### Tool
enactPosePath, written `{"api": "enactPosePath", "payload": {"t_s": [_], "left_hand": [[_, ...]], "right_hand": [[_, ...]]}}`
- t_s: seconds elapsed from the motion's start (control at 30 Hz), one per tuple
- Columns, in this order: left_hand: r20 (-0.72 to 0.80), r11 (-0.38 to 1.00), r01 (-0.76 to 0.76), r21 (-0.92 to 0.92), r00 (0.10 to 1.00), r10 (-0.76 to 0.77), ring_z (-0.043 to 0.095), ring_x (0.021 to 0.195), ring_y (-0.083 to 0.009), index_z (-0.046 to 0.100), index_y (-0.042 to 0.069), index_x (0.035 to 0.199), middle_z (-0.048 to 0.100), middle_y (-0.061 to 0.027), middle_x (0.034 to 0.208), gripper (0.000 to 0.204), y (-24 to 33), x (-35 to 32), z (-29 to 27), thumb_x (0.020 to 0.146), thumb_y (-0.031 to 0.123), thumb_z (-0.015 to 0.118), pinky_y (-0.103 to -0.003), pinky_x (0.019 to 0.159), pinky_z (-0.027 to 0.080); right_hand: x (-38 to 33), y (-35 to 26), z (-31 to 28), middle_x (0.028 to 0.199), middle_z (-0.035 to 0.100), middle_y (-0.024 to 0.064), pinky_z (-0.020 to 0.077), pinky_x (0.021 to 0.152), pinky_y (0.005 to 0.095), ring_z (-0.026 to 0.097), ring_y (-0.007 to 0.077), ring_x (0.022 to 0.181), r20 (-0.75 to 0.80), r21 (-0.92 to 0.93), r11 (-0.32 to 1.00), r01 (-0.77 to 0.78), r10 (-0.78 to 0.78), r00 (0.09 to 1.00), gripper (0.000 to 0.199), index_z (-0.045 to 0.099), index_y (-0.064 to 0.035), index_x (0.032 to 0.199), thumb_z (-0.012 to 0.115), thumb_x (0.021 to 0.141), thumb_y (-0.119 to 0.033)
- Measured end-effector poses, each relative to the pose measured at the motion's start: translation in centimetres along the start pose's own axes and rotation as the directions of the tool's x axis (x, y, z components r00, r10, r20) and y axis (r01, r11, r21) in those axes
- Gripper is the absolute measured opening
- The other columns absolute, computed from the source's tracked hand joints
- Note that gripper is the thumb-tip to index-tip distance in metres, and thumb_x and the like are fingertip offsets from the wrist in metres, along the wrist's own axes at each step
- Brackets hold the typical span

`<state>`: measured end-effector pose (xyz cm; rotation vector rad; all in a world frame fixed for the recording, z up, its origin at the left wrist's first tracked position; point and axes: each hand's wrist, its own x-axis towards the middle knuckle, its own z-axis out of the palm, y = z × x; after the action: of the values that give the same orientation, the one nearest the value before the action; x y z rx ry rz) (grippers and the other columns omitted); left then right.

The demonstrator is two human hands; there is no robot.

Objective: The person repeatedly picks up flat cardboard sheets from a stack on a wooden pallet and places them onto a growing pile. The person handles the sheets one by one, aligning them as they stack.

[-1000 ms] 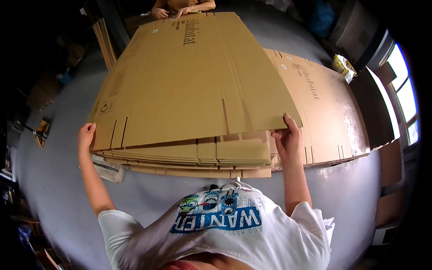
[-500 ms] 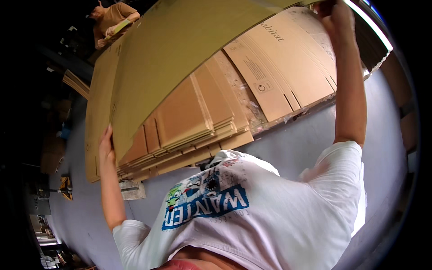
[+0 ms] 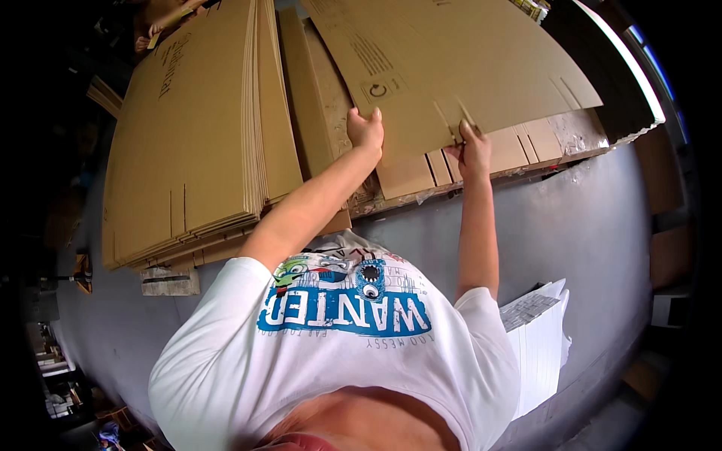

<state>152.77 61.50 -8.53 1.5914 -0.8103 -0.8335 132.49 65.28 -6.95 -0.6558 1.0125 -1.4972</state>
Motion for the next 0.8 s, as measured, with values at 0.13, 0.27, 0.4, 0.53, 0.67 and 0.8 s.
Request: {"api": "enactPosePath", "payload": {"t_s": [0.13, 0.27, 0.4, 0.53, 0.67, 0.8], "left_hand": [[0.087, 0.977, 0.165, 0.132, 0.980, -0.177, 0.058, 0.099, -0.0275, 0.048, 0.002, 0.113, 0.059, -0.0141, 0.107, 0.037, -6.7, 0.5, 0.8, 0.081, 0.011, 0.064, -0.037, 0.083, 0.046], [0.214, 0.907, 0.165, 0.388, 0.941, -0.263, 0.057, 0.102, -0.0273, 0.049, 0.002, 0.114, 0.058, -0.0135, 0.112, 0.039, -12.0, 2.3, -0.2, 0.080, 0.011, 0.065, -0.037, 0.085, 0.046], [0.262, 0.835, 0.061, 0.546, 0.935, -0.240, 0.056, 0.105, -0.0300, 0.047, 0.003, 0.117, 0.058, -0.0150, 0.114, 0.043, -14.7, 1.8, -1.3, 0.079, 0.013, 0.065, -0.039, 0.087, 0.045], [0.285, 0.775, -0.025, 0.631, 0.937, -0.202, 0.055, 0.106, -0.0334, 0.041, 0.002, 0.121, 0.057, -0.0181, 0.114, 0.052, -17.3, 4.1, 0.1, 0.079, 0.020, 0.065, -0.041, 0.089, 0.046], [0.347, 0.640, -0.069, 0.765, 0.882, -0.320, 0.058, 0.100, -0.0373, 0.040, -0.004, 0.122, 0.058, -0.0217, 0.109, 0.048, -14.8, 5.6, 0.4, 0.087, 0.026, 0.051, -0.042, 0.084, 0.049], [0.074, 0.733, 0.269, 0.625, 0.914, -0.399, 0.060, 0.093, -0.0388, 0.044, -0.002, 0.112, 0.060, -0.0256, 0.101, 0.035, -11.1, 1.9, 3.0, 0.089, 0.023, 0.036, -0.046, 0.076, 0.050]], "right_hand": [[0.9, 8.1, -4.3, 0.077, 0.062, 0.0106, 0.0532, 0.041, 0.0289, 0.060, 0.0184, 0.051, -0.141, -0.001, 0.981, -0.196, 0.194, 0.971, 0.022, 0.054, 0.0034, 0.099, 0.054, 0.090, -0.016], [0.4, 13.9, -7.6, 0.068, 0.060, 0.0109, 0.0491, 0.036, 0.0290, 0.052, 0.0153, 0.040, -0.185, 0.055, 0.929, -0.367, 0.371, 0.910, 0.023, 0.053, 0.0023, 0.091, 0.059, 0.088, -0.020], [-0.7, 14.7, -8.0, 0.070, 0.061, 0.0107, 0.0498, 0.037, 0.0283, 0.052, 0.0154, 0.039, -0.244, 0.007, 0.911, -0.413, 0.402, 0.882, 0.022, 0.053, 0.0021, 0.092, 0.058, 0.089, -0.019], [0.3, 15.3, -8.6, 0.072, 0.060, 0.0094, 0.0528, 0.042, 0.0304, 0.053, 0.0160, 0.044, -0.266, 0.061, 0.881, -0.469, 0.467, 0.843, 0.026, 0.053, 0.0019, 0.094, 0.060, 0.087, -0.022], [2.4, 16.3, -8.4, 0.076, 0.058, 0.0093, 0.0550, 0.048, 0.0367, 0.053, 0.0197, 0.047, -0.331, 0.044, 0.855, -0.516, 0.500, 0.800, 0.029, 0.054, 0.0015, 0.094, 0.064, 0.085, -0.024], [2.8, 16.2, -8.4, 0.070, 0.056, 0.0055, 0.0555, 0.048, 0.0354, 0.052, 0.0164, 0.047, -0.396, -0.036, 0.843, -0.537, 0.481, 0.782, 0.026, 0.056, -0.0017, 0.090, 0.065, 0.084, -0.025]]}}
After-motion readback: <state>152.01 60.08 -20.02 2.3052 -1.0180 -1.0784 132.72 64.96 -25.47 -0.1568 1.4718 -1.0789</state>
